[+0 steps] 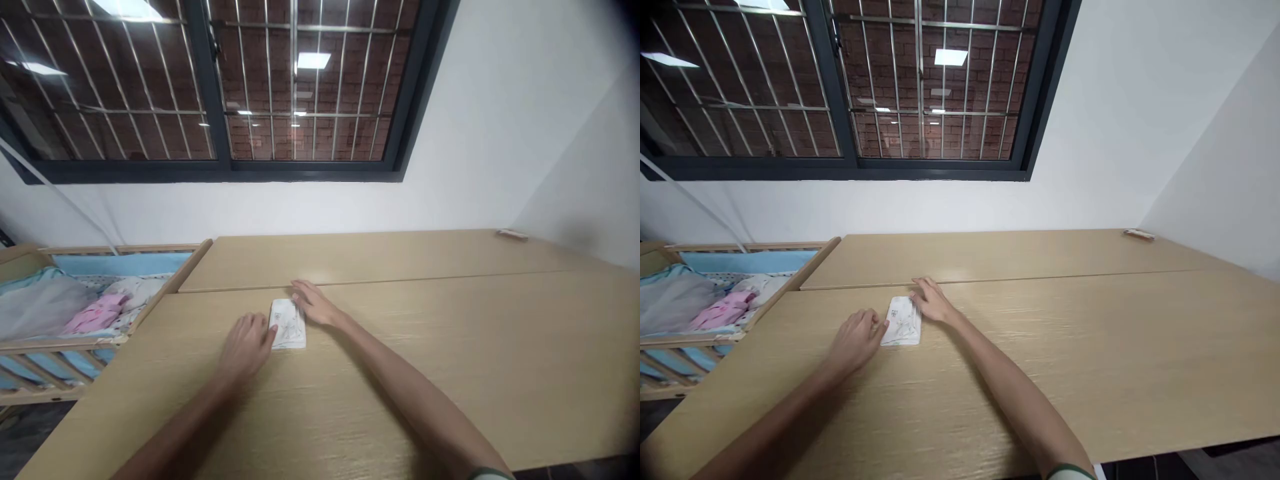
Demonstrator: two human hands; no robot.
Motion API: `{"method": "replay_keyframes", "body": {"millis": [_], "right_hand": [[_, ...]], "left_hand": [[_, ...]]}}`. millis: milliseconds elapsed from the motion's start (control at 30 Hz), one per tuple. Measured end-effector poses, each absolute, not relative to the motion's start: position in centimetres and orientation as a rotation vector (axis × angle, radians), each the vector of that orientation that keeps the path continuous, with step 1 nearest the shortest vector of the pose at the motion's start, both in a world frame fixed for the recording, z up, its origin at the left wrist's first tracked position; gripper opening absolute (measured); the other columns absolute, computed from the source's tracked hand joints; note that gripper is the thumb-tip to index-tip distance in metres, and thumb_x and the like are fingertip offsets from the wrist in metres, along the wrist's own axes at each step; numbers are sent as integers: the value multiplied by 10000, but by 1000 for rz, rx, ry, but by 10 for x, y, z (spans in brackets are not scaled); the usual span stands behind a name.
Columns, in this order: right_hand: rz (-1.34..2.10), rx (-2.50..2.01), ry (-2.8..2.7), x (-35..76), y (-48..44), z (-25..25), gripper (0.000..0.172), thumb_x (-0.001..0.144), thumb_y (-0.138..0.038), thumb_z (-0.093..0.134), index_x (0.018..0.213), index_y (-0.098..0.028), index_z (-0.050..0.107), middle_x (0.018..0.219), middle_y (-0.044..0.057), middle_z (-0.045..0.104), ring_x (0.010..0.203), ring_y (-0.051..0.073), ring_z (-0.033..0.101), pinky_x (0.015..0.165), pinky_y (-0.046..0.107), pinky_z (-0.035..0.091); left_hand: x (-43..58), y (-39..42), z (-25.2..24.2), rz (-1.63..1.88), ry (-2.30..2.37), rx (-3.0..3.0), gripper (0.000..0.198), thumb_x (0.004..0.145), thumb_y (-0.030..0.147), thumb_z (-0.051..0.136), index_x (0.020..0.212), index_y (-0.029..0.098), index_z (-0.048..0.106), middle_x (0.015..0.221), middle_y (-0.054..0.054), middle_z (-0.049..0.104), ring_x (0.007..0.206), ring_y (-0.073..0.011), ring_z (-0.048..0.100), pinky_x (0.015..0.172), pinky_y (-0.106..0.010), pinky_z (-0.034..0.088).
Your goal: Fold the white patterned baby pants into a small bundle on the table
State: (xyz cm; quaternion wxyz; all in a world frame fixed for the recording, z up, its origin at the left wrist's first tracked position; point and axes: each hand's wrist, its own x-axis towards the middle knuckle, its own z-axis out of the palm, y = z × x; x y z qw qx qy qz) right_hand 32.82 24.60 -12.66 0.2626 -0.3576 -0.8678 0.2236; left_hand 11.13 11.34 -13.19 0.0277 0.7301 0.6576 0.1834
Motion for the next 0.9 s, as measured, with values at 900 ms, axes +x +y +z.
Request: {"method": "replay_keyframes", "body": {"millis": [900], "right_hand": [[1178,-926,-2362,240,40,-69,386,700,-396,729,1004,-229,559,857,-16,596,719,149,548,590,227,380]], "left_hand": [[9,-57,-90,557,1789,1776,511,715,697,676,613,234,485,611,44,522,629,-187,534,602,-302,448]]}}
